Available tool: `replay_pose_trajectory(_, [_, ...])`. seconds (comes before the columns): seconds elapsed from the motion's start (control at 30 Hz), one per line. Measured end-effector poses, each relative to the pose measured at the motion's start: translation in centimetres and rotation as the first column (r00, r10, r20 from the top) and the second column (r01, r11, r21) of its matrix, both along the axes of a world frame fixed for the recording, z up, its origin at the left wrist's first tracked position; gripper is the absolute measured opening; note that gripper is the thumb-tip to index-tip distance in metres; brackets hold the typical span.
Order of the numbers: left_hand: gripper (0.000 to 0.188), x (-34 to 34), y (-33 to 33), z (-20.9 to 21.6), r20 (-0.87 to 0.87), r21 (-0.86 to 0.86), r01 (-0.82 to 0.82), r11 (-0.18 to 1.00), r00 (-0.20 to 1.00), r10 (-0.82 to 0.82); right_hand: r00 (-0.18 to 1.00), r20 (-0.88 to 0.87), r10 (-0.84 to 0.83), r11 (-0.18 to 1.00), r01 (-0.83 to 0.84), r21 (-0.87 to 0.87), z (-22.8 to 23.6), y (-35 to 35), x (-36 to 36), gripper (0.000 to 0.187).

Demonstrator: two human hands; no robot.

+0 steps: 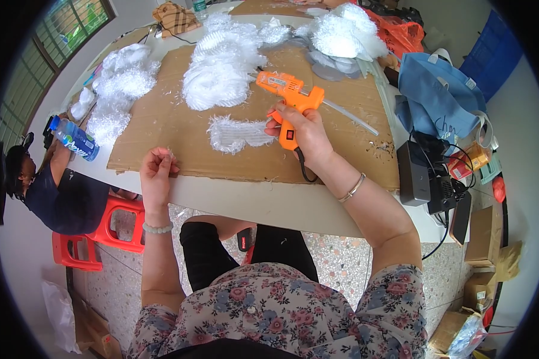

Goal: Using a hot glue gun to attach white cotton fluff to cloud-shaped paper cutouts on a cardboard-covered table.

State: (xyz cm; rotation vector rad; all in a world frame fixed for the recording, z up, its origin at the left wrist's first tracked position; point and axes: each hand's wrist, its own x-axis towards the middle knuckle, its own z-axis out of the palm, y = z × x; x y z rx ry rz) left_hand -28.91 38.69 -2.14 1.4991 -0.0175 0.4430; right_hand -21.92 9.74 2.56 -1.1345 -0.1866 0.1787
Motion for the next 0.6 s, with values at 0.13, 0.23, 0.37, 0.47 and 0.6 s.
replay_pose_trajectory(0.13, [0.008,0.01,0.03,0.04,-0.009,0.011,-0.014,1.0,1.0,0.014,1.0,0.001,-0.003,1.0,0.003,-0.005,0.09,0.04,0.02,0.017])
replay_pose_trajectory(0.23, [0.008,-0.05,-0.13,0.15,-0.003,0.026,-0.041,0.999,0.999,0.041,1.0,0.002,0.005,1.0,-0.005,0.002,0.2,-0.01,-0.09,0.017])
replay_pose_trajectory(0.37, [0.008,-0.01,-0.27,0.22,-0.015,0.013,-0.043,0.999,0.999,0.044,1.0,-0.009,0.004,1.0,-0.004,0.0,0.23,0.02,-0.07,0.017])
replay_pose_trajectory(0.47, [0.007,-0.13,-0.09,0.07,0.001,0.02,-0.049,0.999,0.999,0.049,1.0,-0.004,0.003,1.0,-0.003,-0.023,0.28,0.12,-0.29,0.017])
replay_pose_trajectory(0.6, [0.01,-0.08,0.28,-0.19,0.011,0.018,-0.004,1.0,1.0,0.004,1.0,0.001,-0.004,0.999,0.004,-0.037,0.16,0.22,-0.38,0.017])
